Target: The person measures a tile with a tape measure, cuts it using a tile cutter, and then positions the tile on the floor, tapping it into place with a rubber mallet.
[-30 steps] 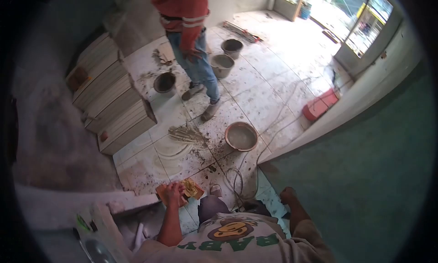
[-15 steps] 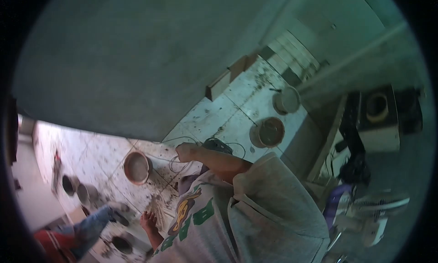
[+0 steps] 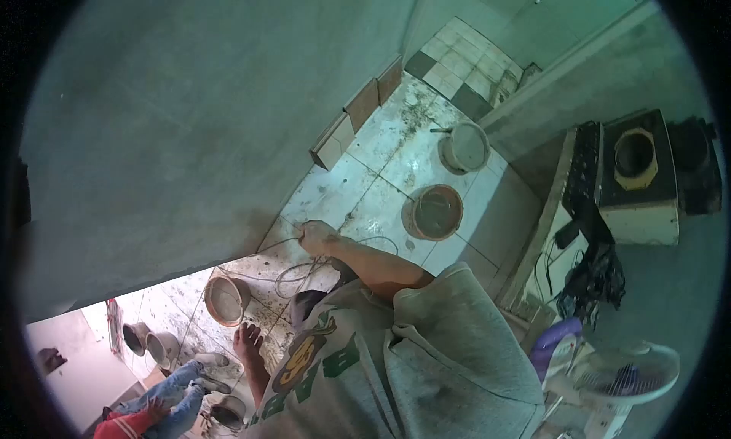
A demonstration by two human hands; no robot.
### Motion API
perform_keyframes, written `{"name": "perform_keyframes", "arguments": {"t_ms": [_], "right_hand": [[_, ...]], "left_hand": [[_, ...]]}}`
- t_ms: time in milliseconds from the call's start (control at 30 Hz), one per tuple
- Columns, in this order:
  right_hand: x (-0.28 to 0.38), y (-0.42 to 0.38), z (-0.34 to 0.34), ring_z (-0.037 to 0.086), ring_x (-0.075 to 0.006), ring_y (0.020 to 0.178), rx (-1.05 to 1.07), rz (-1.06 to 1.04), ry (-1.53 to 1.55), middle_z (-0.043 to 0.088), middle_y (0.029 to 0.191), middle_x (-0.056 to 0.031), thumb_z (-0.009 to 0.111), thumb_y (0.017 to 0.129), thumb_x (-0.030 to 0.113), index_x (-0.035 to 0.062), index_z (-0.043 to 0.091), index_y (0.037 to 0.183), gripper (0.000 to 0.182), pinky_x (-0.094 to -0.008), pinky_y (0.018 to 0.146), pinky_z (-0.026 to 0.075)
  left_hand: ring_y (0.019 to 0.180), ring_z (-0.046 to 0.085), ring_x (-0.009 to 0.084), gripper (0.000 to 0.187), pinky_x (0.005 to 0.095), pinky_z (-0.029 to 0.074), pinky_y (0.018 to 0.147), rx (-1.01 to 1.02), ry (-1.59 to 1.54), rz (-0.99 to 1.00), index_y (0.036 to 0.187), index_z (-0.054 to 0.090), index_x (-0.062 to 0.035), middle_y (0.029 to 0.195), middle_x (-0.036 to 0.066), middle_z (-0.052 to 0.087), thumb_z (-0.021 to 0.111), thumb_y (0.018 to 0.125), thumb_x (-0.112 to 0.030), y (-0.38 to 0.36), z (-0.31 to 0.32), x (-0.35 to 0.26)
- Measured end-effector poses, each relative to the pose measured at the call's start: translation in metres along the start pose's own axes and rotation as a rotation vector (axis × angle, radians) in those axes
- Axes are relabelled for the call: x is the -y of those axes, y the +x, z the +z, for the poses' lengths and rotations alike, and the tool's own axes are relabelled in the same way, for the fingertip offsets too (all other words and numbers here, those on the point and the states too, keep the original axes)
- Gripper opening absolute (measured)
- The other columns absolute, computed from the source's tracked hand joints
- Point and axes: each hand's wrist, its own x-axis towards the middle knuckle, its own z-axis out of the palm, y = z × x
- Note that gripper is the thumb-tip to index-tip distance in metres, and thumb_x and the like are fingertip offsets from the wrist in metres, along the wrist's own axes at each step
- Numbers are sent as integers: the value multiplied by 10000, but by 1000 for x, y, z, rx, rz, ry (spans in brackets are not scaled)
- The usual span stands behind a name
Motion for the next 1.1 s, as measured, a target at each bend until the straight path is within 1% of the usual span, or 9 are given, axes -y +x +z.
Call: {"name": "perform_keyframes", "arguments": {"t_ms": [100,200,300,367,433,467,500,600,1100], "right_hand": [[5,13,-13,656,-244,614,280,137,332,670,736,-125,531,809,191,35,624,851,186,-345,600,531],[12,28,-25,647,-208,574,295,-117,27,663,701,-125,522,826,174,22,613,853,179,-333,543,524],[37,26,-41,633,-167,566,454,-47,280,657,677,-113,542,822,154,1,601,829,165,-311,514,509],[44,24,-39,620,-156,574,667,-271,416,645,679,-70,572,831,151,15,604,822,140,-301,530,507],[79,9,-43,606,-163,585,789,124,686,603,677,-59,581,852,174,46,604,817,135,-296,521,492],[74,22,-29,591,-160,576,837,0,673,598,686,-62,573,861,185,50,593,806,147,-292,480,467],[105,9,-36,553,-160,495,774,171,747,581,631,-68,556,865,183,44,580,777,166,-281,418,428],[143,5,-15,513,-157,416,1119,73,491,553,562,-68,537,871,172,42,566,752,179,-271,364,382],[251,-14,147,515,-131,374,1075,56,209,567,532,-26,541,899,214,77,575,758,200,-235,343,384]], "left_hand": [[767,638,158,317,269,473,598,-57,-65,-23,1057,550,-116,922,33,646,613,876,-368,-33,28,3],[765,640,167,311,273,473,589,-135,-77,-54,1061,549,-111,935,54,645,608,878,-355,-35,30,20],[755,640,169,284,276,471,579,-157,-163,-6,1058,549,-108,940,64,643,597,885,-328,-39,30,21],[736,638,150,214,258,463,564,-218,-197,-7,1030,559,-110,895,48,657,561,905,-283,-45,33,18],[683,632,127,198,234,461,558,-226,-302,111,949,598,-84,882,66,668,551,905,-271,-62,42,6],[654,626,126,209,227,455,547,-285,-327,141,940,608,-80,868,66,659,560,903,-280,-57,40,17],[663,621,124,233,228,444,534,-319,-371,136,956,608,-66,838,53,643,569,900,-289,-44,37,33],[673,616,122,239,229,433,523,-445,-521,147,964,604,-52,806,40,624,574,900,-281,-58,33,51],[614,599,91,216,219,439,496,-712,-879,63,920,593,-53,771,28,632,572,903,-267,-68,-99,142]]}}
